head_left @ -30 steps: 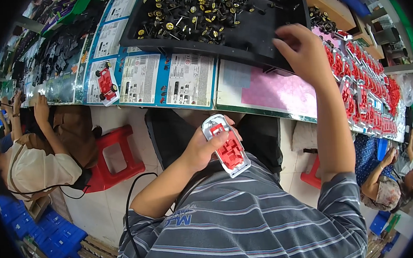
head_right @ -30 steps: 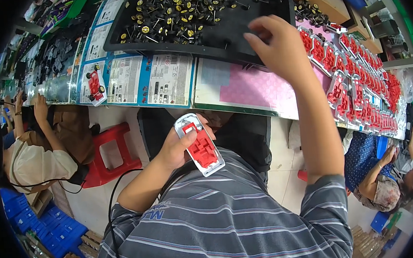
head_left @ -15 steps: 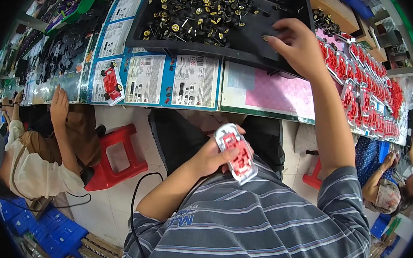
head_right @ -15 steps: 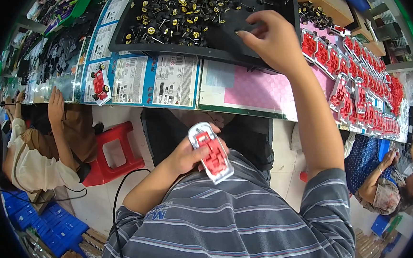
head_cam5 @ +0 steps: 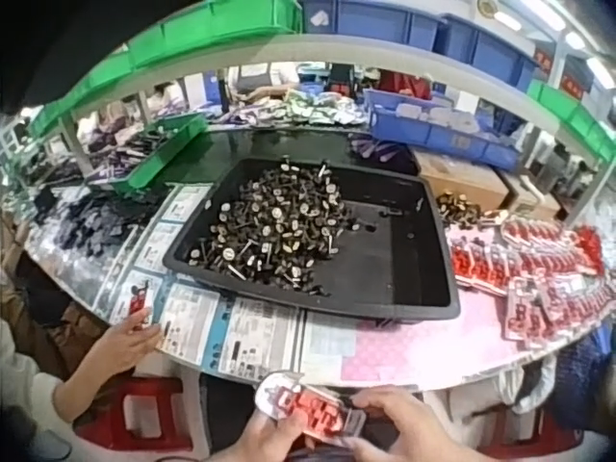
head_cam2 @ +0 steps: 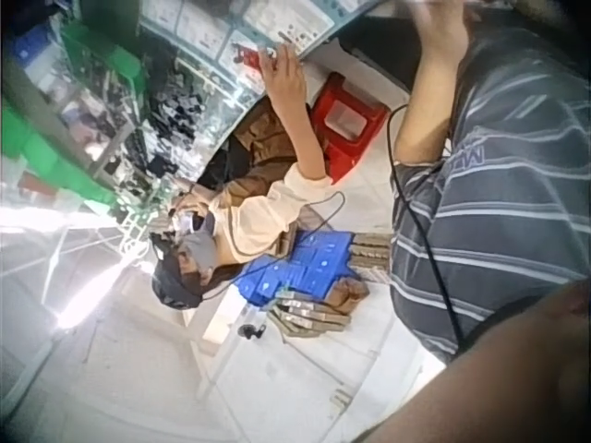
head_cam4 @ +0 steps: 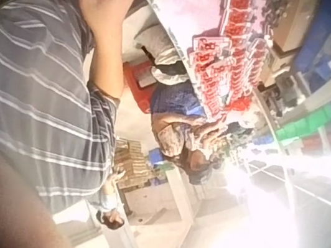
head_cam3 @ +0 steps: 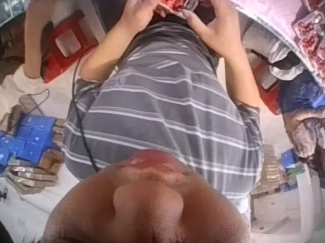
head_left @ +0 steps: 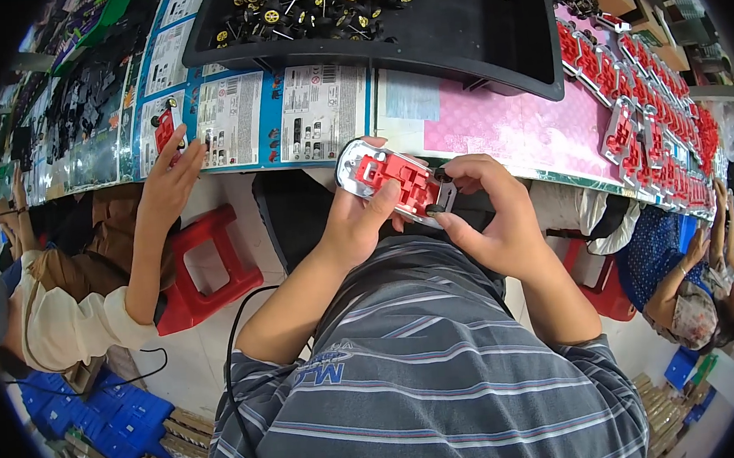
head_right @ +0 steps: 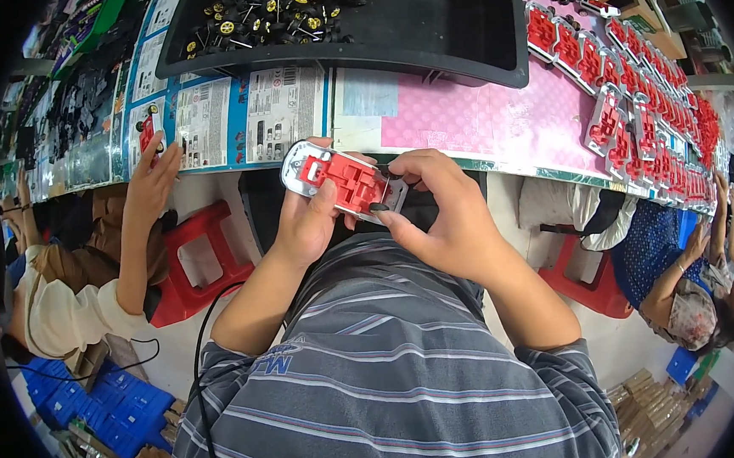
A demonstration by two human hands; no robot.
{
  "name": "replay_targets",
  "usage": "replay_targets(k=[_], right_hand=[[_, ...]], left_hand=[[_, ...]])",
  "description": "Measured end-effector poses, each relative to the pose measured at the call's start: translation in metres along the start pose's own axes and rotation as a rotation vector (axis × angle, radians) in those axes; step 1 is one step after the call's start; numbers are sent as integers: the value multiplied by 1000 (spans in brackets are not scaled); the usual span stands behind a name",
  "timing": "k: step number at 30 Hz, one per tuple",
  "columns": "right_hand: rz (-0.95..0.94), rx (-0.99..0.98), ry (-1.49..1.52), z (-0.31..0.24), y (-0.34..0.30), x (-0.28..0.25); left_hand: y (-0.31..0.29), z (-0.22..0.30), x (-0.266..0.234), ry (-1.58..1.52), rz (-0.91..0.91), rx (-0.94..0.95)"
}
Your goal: The person assembles toy cars by picking up wheel axles and pressing them into the toy car bodies by hand, then placing the assembled cars onto the table.
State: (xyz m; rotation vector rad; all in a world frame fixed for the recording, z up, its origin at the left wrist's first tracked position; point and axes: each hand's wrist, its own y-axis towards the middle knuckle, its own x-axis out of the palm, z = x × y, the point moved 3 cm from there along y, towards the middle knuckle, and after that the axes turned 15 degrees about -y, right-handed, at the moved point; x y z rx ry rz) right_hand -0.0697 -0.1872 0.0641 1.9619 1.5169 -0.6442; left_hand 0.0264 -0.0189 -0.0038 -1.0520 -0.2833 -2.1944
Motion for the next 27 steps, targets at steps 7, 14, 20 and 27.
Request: replay_targets(k=[7,14,20,27], right_hand=[[-22,-90,-32,-10,4,-2],[-93,-103,-35,-5,5,1],[-81,-78,-62,-5,-1,6],[-47,-121,-86,-4,-1,9]], left_hand=[[-7,-1,0,38,32,31],[-9,1,0,38,28,41],[-10,-3,-2,89,36,79],[-12,-4,0,84,50,84]])
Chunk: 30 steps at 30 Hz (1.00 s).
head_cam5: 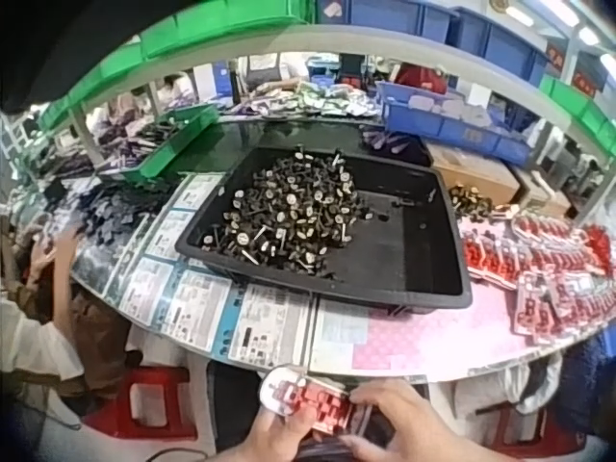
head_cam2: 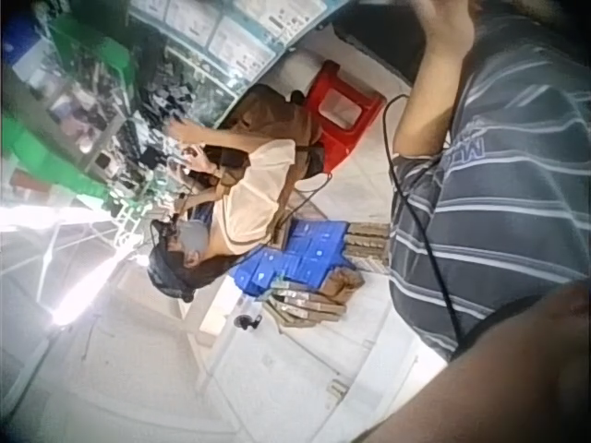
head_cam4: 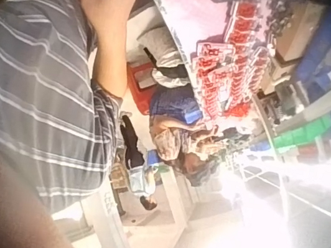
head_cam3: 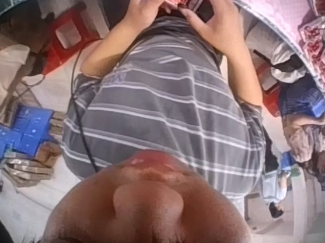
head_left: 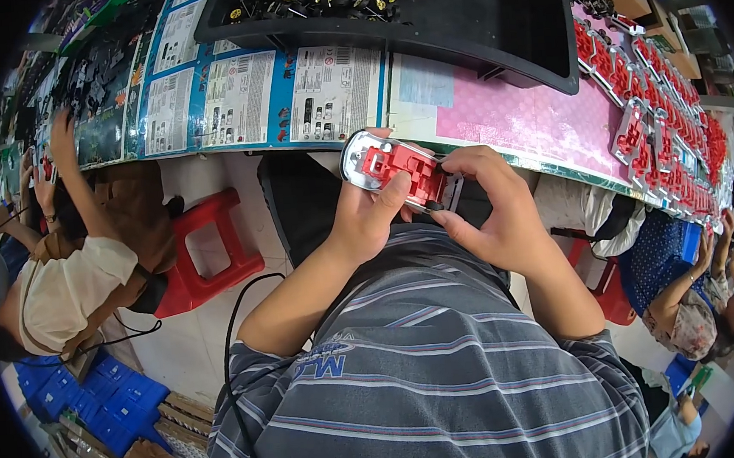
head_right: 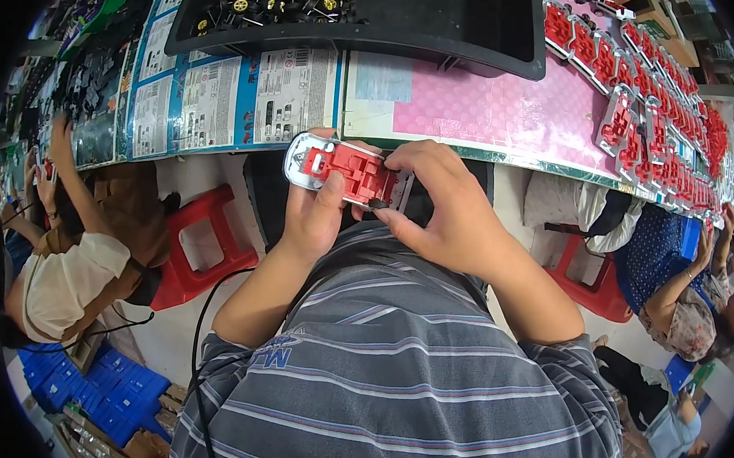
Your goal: The person assembles toy cars by picking up wheel axles and pressing them into the toy car bodies by hand, then placing the assembled cars onto the table.
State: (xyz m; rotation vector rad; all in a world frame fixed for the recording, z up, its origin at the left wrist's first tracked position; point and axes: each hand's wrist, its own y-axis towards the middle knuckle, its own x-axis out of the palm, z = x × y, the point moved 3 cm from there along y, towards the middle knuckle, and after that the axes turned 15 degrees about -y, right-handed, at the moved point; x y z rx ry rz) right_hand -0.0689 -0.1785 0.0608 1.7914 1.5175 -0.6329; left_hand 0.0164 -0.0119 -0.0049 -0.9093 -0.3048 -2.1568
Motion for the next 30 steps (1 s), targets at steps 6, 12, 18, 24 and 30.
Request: replay_targets(k=[6,12,18,24,30], right_hand=[[-15,14,15,2,4,1],[61,82,91,2,6,-3],[153,73,164,-2,20,-7],[17,1,-14,-17,37,6],[-35,30,8,-12,33,9]], left_hand=[[2,-1,-4,-19,14,-7],[3,-2,-7,-72,51,-53],[2,-6,2,-75,-22,-161],[2,-19,7,24,-166,-79],[0,-25,4,56,-103,-207]])
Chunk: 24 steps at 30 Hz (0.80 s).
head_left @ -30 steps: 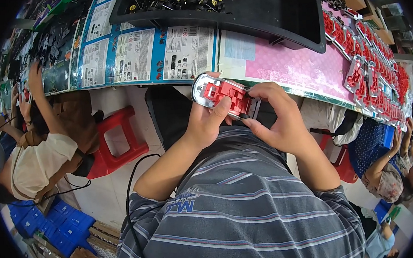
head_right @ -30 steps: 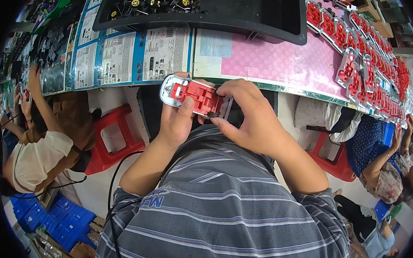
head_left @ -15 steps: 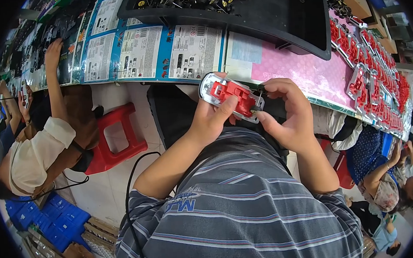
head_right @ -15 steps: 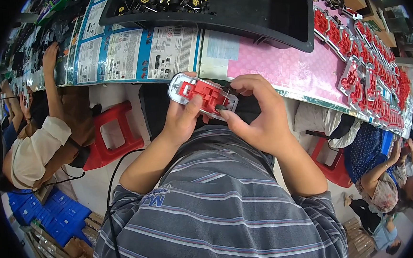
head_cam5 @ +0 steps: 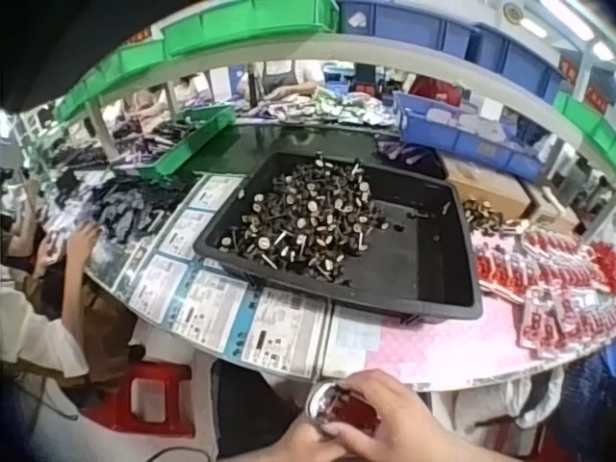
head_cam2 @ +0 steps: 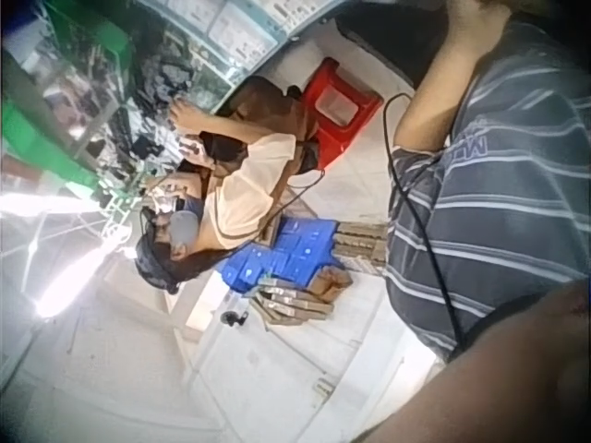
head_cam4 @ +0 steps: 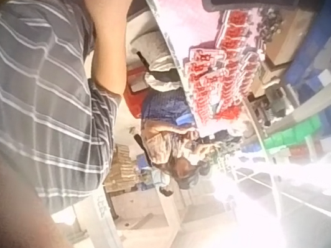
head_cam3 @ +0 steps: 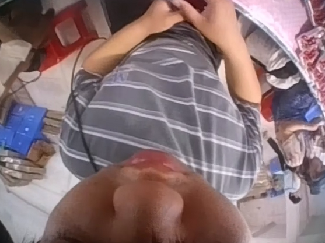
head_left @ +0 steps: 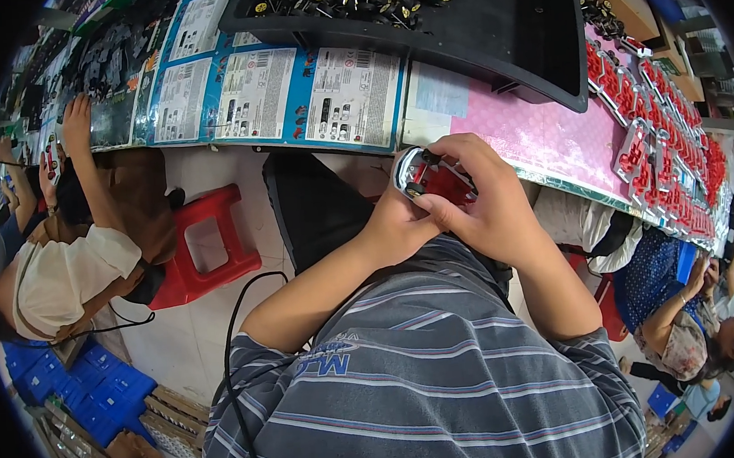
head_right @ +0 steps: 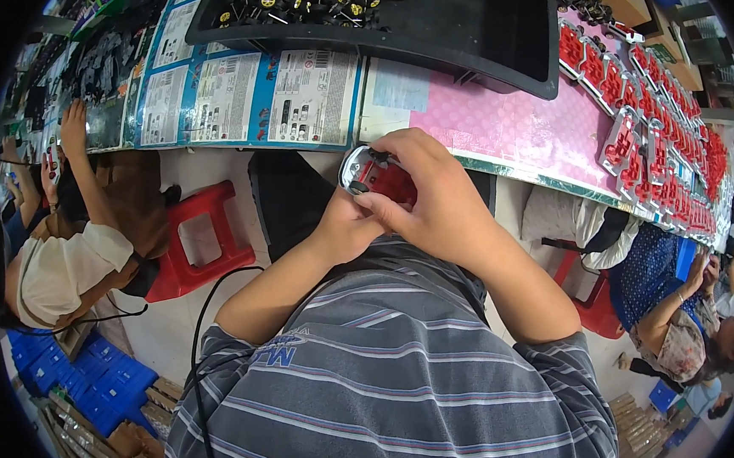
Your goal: The person assembles toy cars by picking up wheel axles and pressing them into the toy car bodies by hand, then placing the assembled cars onto the table.
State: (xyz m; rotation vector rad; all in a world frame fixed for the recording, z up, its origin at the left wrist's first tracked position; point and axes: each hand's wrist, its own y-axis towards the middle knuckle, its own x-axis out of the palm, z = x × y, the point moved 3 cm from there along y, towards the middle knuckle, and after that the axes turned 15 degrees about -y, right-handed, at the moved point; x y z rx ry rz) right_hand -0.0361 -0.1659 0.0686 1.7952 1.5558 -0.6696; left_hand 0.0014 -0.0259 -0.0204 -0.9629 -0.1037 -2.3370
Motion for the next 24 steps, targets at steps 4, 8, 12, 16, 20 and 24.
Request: replay_targets(k=[4,8,12,16,20,24], right_hand=[[42,-2,5,2,-8,-12],[191,24,-13,31,-26,-41],[562,307,0,93,-41,-79],[683,457,-276,148,-8,-134],[478,441,-490,224,59,-178],[370,499,-696,291,120,-201]], left_hand=[[1,2,6,-65,14,-52],[-4,2,2,-23,54,-52],[-1,2,-6,-1,0,-15],[5,2,-3,-76,-5,16],[10,4,10,-61,3,-2],[8,1,19,-66,49,-12]])
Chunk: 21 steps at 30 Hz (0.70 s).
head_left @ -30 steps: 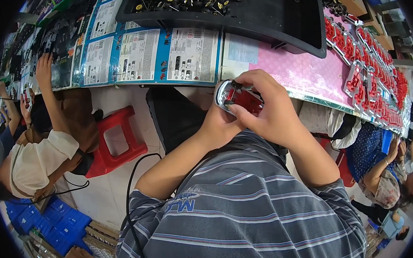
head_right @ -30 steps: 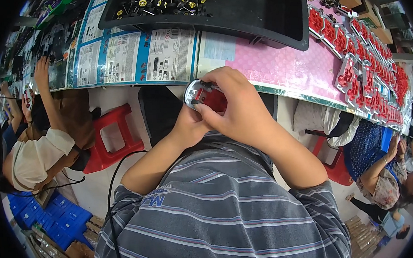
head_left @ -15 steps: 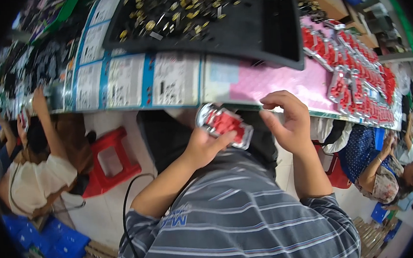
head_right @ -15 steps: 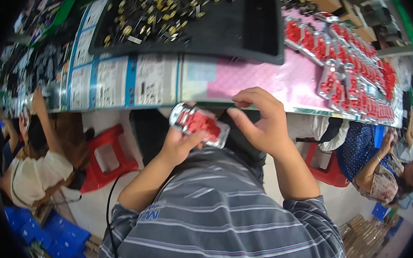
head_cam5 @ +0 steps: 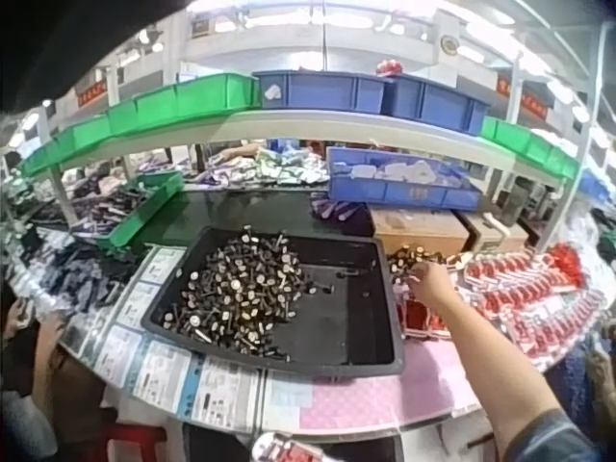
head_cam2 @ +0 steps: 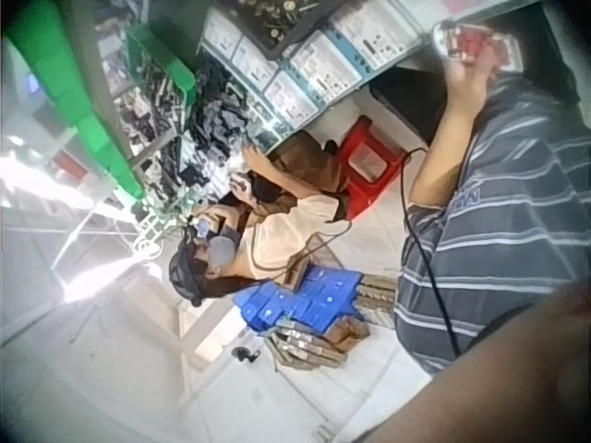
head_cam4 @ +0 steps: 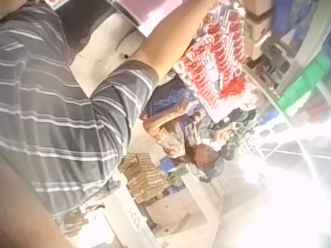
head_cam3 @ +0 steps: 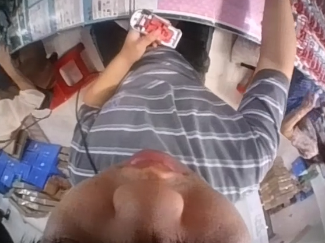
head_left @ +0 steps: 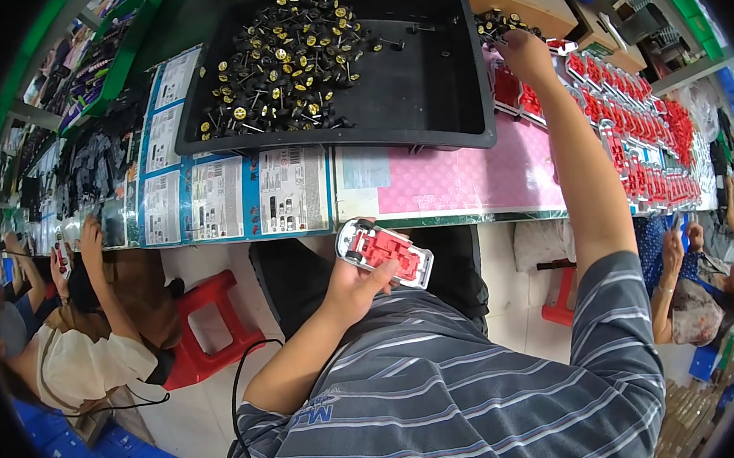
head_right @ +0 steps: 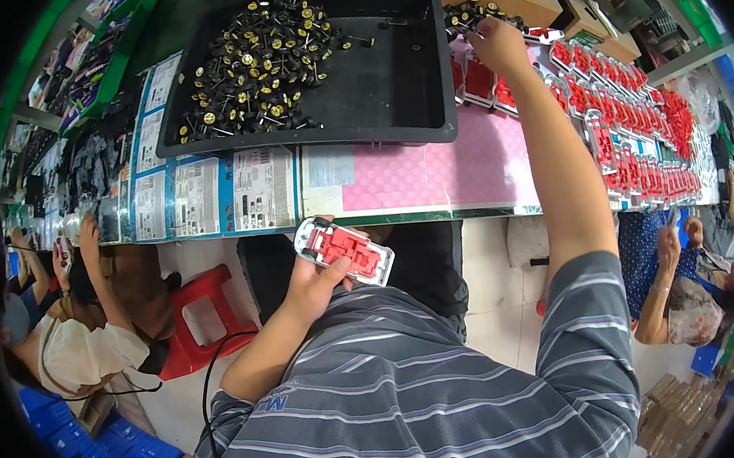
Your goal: The person assembles toy cars by picking up wheel axles and pressing them into the toy car bodies by hand, then placing the assembled cars onto the table.
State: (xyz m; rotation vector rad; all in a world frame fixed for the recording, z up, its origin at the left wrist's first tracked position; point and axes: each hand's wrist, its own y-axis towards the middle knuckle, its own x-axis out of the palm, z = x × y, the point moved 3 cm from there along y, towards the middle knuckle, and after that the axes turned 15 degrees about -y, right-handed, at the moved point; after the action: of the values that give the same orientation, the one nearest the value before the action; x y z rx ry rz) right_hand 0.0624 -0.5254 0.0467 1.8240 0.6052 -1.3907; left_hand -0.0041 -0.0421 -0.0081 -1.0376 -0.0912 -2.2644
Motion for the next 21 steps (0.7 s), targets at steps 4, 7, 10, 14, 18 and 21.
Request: replay_targets(k=[4,7,10,14,18,21], right_hand=[[-105,-86,-233,-3,30,33],[-142,-119,-245,-18,33,37],[-147,-141,-197,-10,29,40],[-110,-152,-148,-4,28,40],[88,-40,187,-11,18,6],[-73,211,625,3,2,-1]], left_hand=[[-7,-4,-5,92,-19,1],[-10,-2,-10,97,10,4],[-8,-2,-12,64,12,2],[-4,3,-5,-27,43,-13],[-3,2,-8,-10,18,5],[1,8,-6,-46,6,22]])
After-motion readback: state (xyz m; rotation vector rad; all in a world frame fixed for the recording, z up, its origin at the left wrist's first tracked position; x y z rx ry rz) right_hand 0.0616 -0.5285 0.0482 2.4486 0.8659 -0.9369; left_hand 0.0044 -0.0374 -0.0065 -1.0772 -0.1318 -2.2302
